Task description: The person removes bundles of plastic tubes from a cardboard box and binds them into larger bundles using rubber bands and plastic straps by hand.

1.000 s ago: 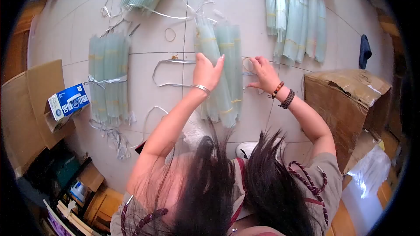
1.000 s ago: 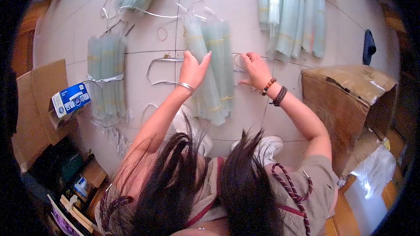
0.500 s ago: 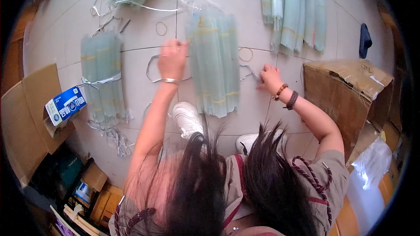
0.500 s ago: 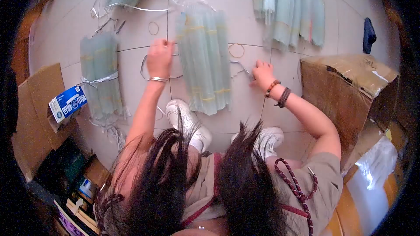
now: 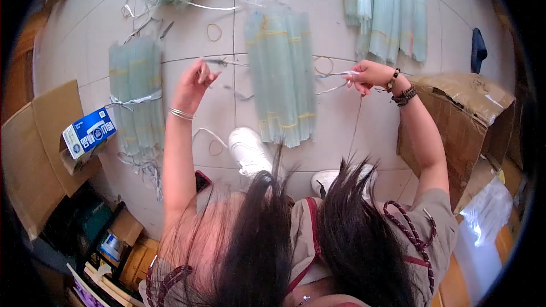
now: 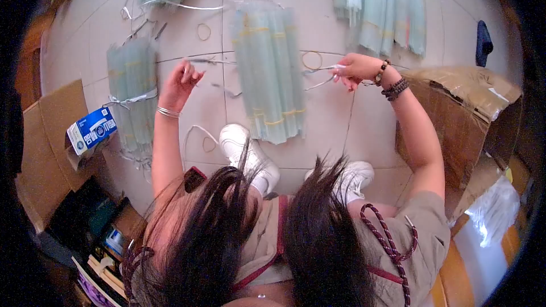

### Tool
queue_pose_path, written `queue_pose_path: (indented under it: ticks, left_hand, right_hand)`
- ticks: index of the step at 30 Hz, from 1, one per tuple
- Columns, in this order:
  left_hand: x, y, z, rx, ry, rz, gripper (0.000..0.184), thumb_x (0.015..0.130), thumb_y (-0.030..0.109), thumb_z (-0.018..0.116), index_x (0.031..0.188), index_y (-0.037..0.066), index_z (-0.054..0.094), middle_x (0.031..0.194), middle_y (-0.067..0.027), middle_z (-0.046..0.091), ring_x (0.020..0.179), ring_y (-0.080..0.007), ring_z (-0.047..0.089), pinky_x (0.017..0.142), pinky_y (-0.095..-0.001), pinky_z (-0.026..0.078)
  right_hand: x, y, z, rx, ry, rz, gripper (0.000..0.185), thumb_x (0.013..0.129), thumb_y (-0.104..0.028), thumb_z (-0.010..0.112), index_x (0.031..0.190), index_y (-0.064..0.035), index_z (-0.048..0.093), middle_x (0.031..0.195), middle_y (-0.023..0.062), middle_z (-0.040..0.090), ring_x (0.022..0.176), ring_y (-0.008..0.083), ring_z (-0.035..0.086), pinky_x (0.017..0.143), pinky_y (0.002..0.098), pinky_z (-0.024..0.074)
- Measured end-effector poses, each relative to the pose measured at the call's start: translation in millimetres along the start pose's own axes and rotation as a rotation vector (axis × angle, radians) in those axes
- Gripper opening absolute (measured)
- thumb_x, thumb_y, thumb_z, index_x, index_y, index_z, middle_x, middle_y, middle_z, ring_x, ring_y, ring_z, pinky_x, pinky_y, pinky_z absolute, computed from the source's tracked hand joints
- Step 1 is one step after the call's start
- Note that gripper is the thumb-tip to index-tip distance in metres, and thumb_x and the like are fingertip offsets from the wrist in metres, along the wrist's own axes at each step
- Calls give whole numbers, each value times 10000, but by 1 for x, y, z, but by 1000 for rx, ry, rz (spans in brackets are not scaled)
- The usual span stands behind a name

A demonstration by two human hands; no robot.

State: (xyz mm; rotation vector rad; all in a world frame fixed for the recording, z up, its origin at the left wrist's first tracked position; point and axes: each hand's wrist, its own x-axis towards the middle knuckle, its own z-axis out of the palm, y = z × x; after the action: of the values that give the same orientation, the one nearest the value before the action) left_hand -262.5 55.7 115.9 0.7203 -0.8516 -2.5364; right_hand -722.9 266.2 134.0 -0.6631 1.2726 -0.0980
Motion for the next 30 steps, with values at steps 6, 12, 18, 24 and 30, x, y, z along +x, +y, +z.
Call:
queue_pose_path:
  ticks: [6,12,18,24,30]
  left_hand:
    - [18,27,130,319,141,-46,419,999,165,429,1382,5,489,1301,-88,595,1107,-185,623,1005,-370,476]
    - [53,-25,160,518,57,-126,427,938,-24,501,1364,1,517,1484,-87,441,976,-176,685,802,-300,591]
    - [58,-44,148,602,-76,-91,395,919,-20,553,1312,8,569,1406,-101,527,901,-107,665,833,-272,565]
    - [63,-80,134,807,-64,132,251,861,-28,611,1105,22,645,986,-40,672,833,-151,639,773,-278,531]
    - [61,-60,169,1788,39,447,27,797,114,616,816,99,626,816,-52,644,807,-268,604,692,-385,532]
  right_hand:
    - [-8,-39,14,-3,285,-64,445,1010,-430,477,769,-56,498,550,-27,466,417,90,470,500,285,523]
    - [-16,-98,74,-13,356,-332,508,1006,-459,482,699,-54,504,576,-18,472,457,85,491,458,263,481]
    - [-14,-129,110,-295,448,-459,475,1003,-388,462,752,-12,609,602,102,595,530,250,590,595,373,517]
    - [11,-134,117,-602,542,-521,416,966,-315,503,731,-13,667,654,184,633,626,363,627,637,441,519]
    - [21,-103,67,283,233,-628,431,1020,-415,472,844,-58,635,652,0,589,580,78,588,531,241,488]
